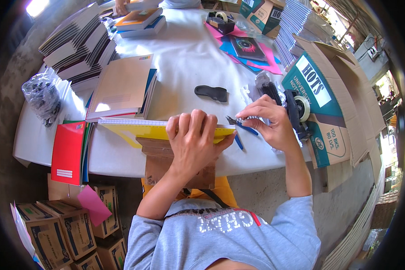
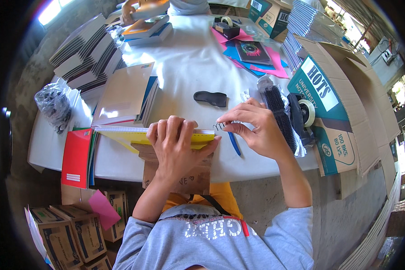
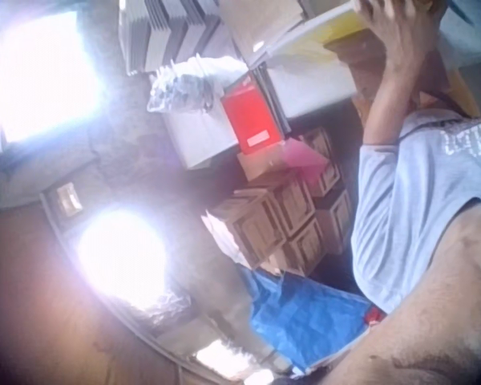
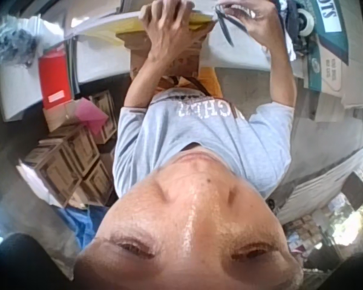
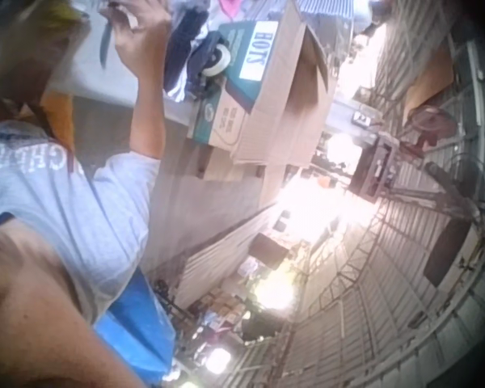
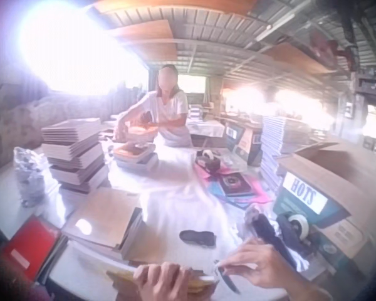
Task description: The person places spiral notebooks onto a jig, threads a spiral wire through the holes, and clips the excess wire using pliers.
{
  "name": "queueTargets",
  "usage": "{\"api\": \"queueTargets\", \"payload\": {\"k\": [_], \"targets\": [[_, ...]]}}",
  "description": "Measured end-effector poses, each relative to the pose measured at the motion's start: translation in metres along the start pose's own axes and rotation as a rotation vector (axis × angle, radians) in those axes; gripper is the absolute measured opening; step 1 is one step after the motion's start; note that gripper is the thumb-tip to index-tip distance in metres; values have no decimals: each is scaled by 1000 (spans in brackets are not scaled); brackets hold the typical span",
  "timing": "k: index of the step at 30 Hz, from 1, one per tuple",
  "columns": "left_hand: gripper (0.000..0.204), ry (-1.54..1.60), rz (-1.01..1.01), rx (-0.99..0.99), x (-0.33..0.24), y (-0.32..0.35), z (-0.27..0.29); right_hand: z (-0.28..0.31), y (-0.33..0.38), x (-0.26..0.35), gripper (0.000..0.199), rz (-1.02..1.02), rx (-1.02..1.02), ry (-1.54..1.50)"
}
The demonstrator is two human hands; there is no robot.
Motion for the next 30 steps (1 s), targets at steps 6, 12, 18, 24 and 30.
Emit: {"api": "queueTargets", "payload": {"k": [6, 12, 18, 24, 30], "targets": [[44, -24, -42, 2, -2, -5, -3, -7, -4, -3, 13, -33, 126, -98], [41, 7, -104, 26, 0, -5, -3, -20, 0, -16, 14, -276, 200, -469], [42, 72, -72, 150, 3, -8, -7, -4, -2, 1, 15, -54, 277, -101], [47, 30, -64, -30, 6, -9, -6, -8, 8, 24, 16, 90, 181, 554], [58, 66, 9, 95, 10, -1, -7, -3, 3, 11, 22, -25, 239, 151]]}}
Point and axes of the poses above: each hand's wrist, its own y-axis away from the middle knuckle, its own z-axis out of the back of the hand, x = y × z, the point moved 5 cm from there along -y, towards the middle knuckle, and after that the axes turned 1 degree about -z, right-handed, at the moved point
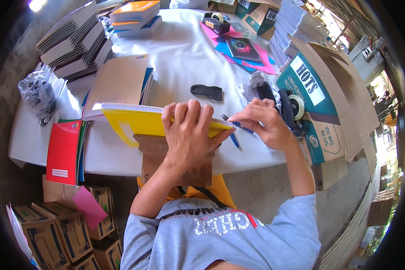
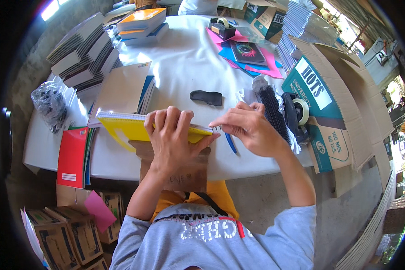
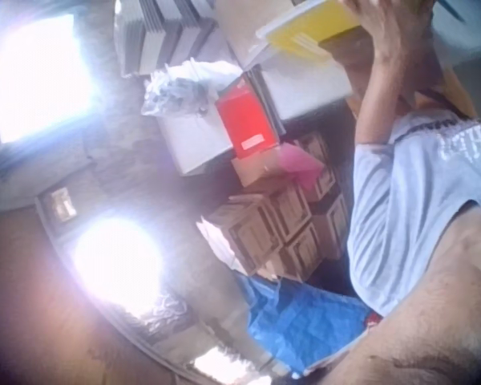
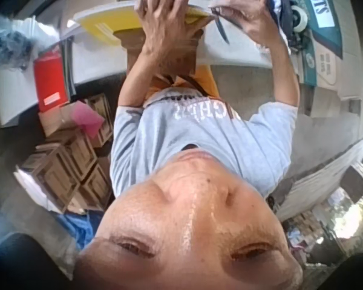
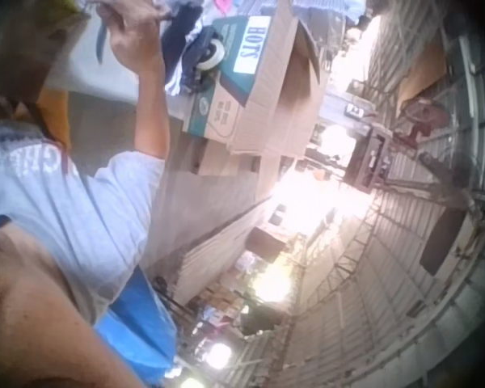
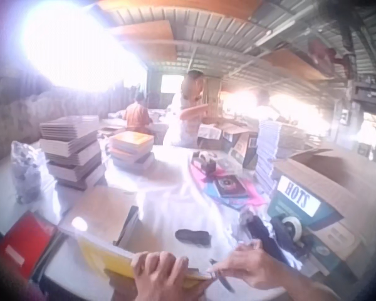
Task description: The person places spiral notebooks onto a jig, threads a spiral wire through the holes, and clips the excess wire using pliers.
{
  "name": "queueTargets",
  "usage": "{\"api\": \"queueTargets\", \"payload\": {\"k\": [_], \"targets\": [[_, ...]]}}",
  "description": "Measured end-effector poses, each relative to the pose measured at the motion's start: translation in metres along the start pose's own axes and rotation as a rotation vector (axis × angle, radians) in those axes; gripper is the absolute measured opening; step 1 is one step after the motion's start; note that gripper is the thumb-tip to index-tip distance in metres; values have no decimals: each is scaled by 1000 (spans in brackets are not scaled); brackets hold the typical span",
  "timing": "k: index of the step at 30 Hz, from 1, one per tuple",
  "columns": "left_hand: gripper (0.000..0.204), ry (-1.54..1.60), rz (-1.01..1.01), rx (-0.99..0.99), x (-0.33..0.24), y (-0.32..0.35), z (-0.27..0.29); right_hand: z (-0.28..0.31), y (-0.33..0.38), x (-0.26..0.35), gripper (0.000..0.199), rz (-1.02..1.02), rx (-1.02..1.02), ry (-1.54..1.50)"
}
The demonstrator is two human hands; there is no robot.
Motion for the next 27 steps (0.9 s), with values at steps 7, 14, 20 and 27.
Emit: {"api": "queueTargets", "payload": {"k": [7, 14, 20, 27], "targets": [[42, 33, -47, -72, 1, -4, 9, 4, -1, 4, 23, 72, 2, 114], [28, 225, -55, -4, 5, -3, 17, -8, 4, 6, 24, -57, 40, 0], [25, 358, 11, 15, 8, -6, 15, -4, 7, 11, 24, -69, -138, -14], [31, 260, -29, -27, 6, 0, 18, -12, 6, 8, 15, -449, 178, -317]]}}
Point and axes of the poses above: each hand's wrist, its own y-axis away from the middle knuckle, its own z-axis out of the back of the hand, x = y × z, the point moved 5 cm from there along -y, towards the middle knuckle, and after that the axes turned 1 degree about -z, right-handed, at the moved point
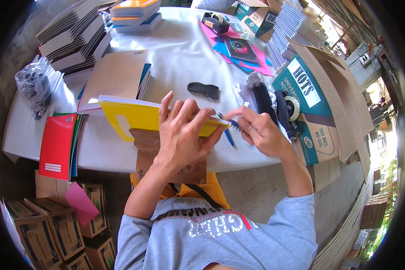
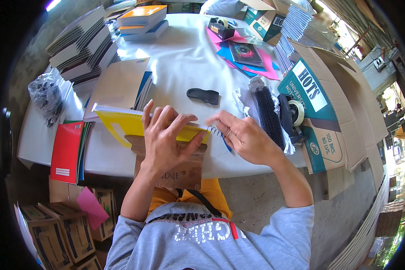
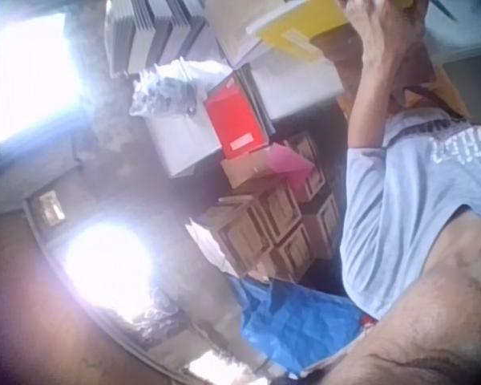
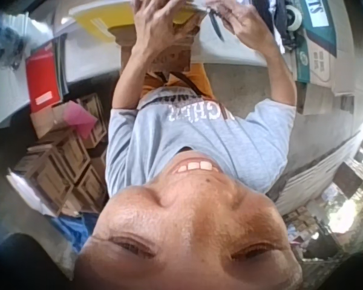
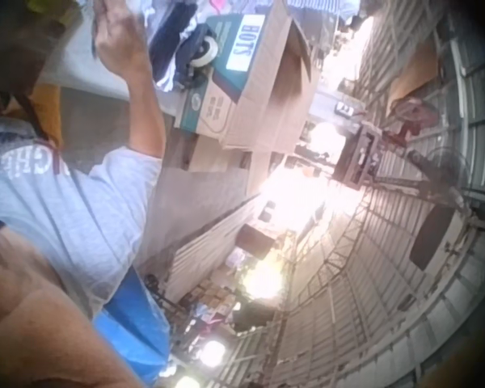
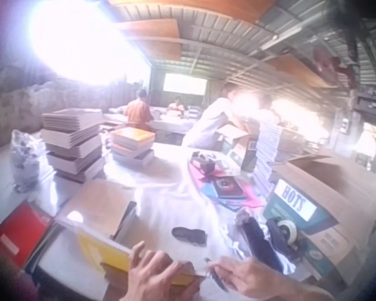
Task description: The person places spiral notebooks onto a jig, threads a spiral wire through the holes, and clips the excess wire using pliers.
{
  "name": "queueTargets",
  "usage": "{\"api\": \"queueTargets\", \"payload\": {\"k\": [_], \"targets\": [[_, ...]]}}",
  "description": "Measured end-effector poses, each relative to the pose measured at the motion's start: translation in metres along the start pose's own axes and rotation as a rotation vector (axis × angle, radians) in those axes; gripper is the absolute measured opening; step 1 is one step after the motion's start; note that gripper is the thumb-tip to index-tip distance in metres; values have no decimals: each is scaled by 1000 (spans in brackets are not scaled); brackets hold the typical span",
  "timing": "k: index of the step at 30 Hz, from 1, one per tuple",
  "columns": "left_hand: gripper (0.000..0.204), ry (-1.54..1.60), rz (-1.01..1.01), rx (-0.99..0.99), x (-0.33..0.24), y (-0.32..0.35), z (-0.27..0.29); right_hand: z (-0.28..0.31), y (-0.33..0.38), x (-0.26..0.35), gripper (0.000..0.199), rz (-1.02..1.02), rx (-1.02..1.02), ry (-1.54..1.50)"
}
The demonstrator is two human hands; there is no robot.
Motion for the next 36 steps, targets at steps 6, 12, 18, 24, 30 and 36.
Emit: {"api": "queueTargets", "payload": {"k": [6, 12, 18, 24, 30, 36], "targets": [[34, -65, 1, -17, -2, -2, -2, 2, 11, 15, 29, 345, -317, 107], [29, -90, -45, 25, 2, -6, -8, 0, 6, 5, 26, 458, -516, 238], [29, -76, 2, 55, 2, -9, -5, -2, -15, -5, 26, 370, -272, 16], [29, -44, -6, 80, 4, -6, 1, 11, -24, -3, 23, 315, 102, -62], [33, 10, -142, 34, 2, 8, 10, 10, -112, -38, 40, 414, 493, 151], [32, -45, -132, 28, 4, 12, 8, -75, -194, -197, 70, 61, -123, 712]]}}
Point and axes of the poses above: each hand's wrist, its own y-axis away from the middle knuckle, its own z-axis out of the back of the hand, x = y × z, the point moved 5 cm from there along -y, towards the middle knuckle, and after that the axes turned 1 degree about -z, right-handed, at the moved point
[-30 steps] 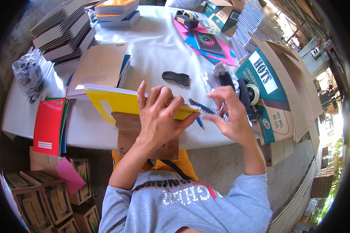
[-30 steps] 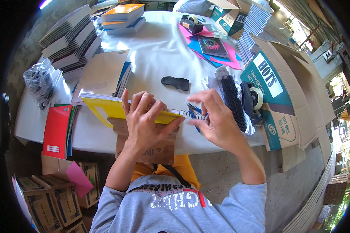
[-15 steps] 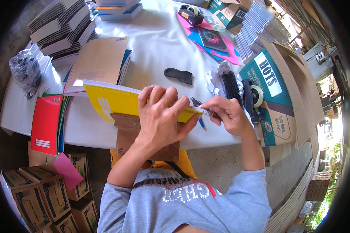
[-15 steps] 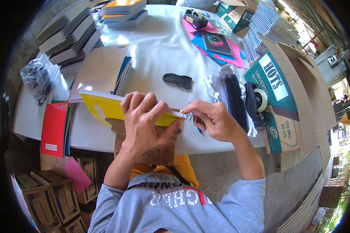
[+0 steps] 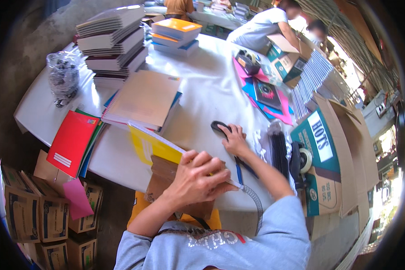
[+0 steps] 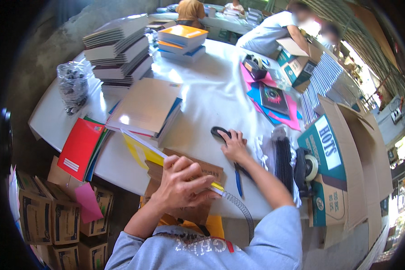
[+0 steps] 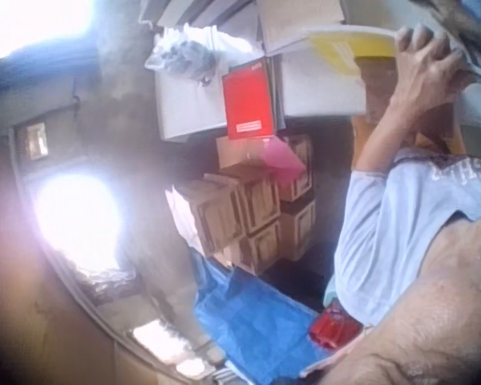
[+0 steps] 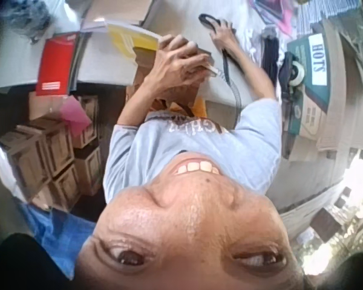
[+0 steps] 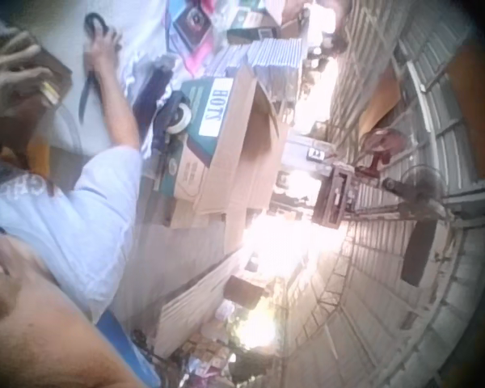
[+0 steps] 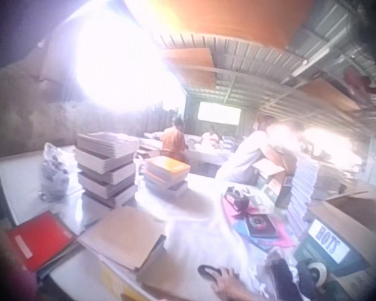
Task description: The person places spiral notebooks onto a jig, threads a spiral wire through the holes, and clips the excess wire using pliers.
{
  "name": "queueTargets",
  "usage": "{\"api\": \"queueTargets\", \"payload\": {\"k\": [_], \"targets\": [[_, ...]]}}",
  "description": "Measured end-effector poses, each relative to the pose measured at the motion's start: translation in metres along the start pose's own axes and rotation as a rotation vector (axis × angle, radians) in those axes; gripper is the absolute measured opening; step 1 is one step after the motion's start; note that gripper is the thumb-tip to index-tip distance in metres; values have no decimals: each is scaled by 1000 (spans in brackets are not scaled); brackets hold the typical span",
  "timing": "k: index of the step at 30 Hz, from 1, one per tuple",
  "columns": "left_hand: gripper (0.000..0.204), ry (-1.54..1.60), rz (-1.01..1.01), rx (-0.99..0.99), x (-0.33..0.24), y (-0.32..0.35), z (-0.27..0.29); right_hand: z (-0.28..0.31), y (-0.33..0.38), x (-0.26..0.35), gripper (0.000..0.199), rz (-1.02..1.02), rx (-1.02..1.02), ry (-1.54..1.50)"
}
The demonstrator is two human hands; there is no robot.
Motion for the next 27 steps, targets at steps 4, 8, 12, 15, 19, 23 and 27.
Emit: {"api": "queueTargets", "payload": {"k": [4, 8, 12, 15, 19, 23, 27], "targets": [[46, -118, 118, -49, 6, -2, -2, 19, -12, -12, 45, 3, -346, -205], [55, -154, 243, -63, 8, -3, -2, 96, 31, 9, 27, 56, -232, -1694], [56, -94, 290, -68, 7, -2, -5, 155, 105, 66, 16, 775, 24, -1981], [51, -74, 299, -120, 7, -5, -3, 148, 104, 71, 13, 237, -21, -1298], [52, -96, 296, -135, 8, -5, -2, 182, 117, 81, 10, 901, -67, -1654], [52, -115, 259, -118, 8, -6, -3, 173, 103, 66, 17, 240, -88, -1065], [52, -66, 254, -129, 9, -5, -3, 189, 108, 83, 10, 818, 27, -1498]]}}
Point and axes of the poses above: each hand's wrist, its own y-axis away from the middle knuckle, its own z-axis out of the back of the hand, x = y × z, the point moved 5 cm from there along -y, towards the middle knuckle, and after that the axes turned 1 degree about -z, right-handed, at the moved point
